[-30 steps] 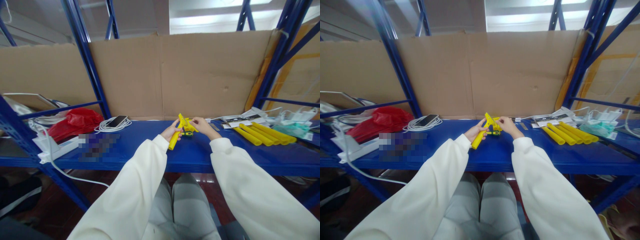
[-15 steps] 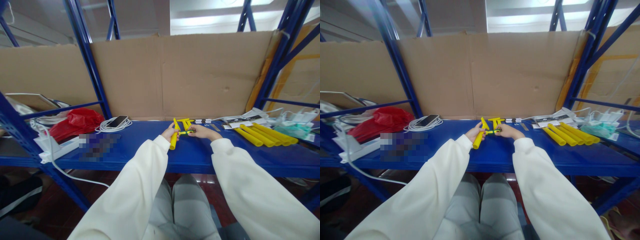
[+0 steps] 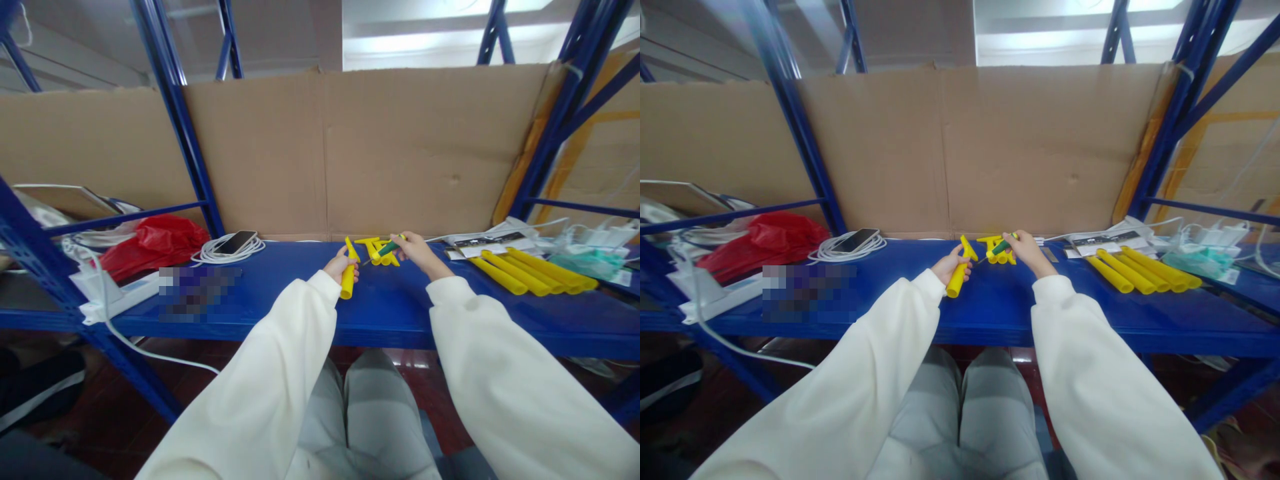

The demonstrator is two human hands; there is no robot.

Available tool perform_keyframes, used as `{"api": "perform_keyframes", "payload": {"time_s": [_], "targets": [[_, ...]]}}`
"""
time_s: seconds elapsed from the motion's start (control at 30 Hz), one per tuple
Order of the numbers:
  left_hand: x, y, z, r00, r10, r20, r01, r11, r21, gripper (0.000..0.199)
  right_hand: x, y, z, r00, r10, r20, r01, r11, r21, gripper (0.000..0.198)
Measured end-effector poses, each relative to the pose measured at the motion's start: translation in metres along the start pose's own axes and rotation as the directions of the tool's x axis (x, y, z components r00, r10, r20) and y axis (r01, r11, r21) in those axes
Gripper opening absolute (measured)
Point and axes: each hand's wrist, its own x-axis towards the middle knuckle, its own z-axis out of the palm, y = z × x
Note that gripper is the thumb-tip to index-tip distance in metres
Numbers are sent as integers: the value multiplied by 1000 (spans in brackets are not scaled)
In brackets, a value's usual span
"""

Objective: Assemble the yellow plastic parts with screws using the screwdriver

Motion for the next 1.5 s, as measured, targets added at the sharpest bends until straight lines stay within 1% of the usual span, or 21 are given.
{"api": "perform_keyframes", "payload": {"time_s": [0.17, 0.27, 0.37, 0.47, 0.63, 0.77, 0.87, 1.03, 1.2, 1.5], "targets": [[-1, 0, 1, 1000, -3, -19, 2, 1000, -6, 74, 3, 3, -3, 989, -34, -144, 50, 993, 105, 34], [1, 0, 0, 1000, -2, 0, 2, 1000, -30, 76, 5, 5, -3, 984, -15, -176, 48, 981, 189, 36], [3, -1, -2, 1000, -4, 19, 5, 999, -46, 78, 8, 7, -3, 986, 33, -163, 10, 967, 255, 37], [7, -2, -5, 999, 4, 41, -1, 998, -60, 81, 10, 10, -3, 987, 67, -145, -24, 959, 282, 36], [9, -4, -7, 998, 7, 69, -1, 997, -82, 81, 12, 13, -3, 990, 63, -122, -28, 961, 274, 35], [6, -2, -4, 999, 3, 50, 0, 998, -59, 79, 9, 10, -3, 986, 92, -139, -46, 952, 304, 33], [6, -2, -4, 999, -2, 51, 5, 998, -55, 77, 8, 9, -3, 987, 83, -138, -37, 950, 311, 32], [10, -4, -7, 997, 3, 78, 4, 996, -94, 79, 9, 10, -3, 989, 74, -131, -31, 953, 302, 35], [5, -1, -4, 998, -10, 57, 13, 998, -64, 76, 10, 12, -3, 992, 42, -118, -8, 961, 277, 38], [-3, 2, 1, 999, -1, 42, 3, 999, -36, 68, 8, 9, -2, 992, 47, -113, -13, 959, 284, 37]]}}
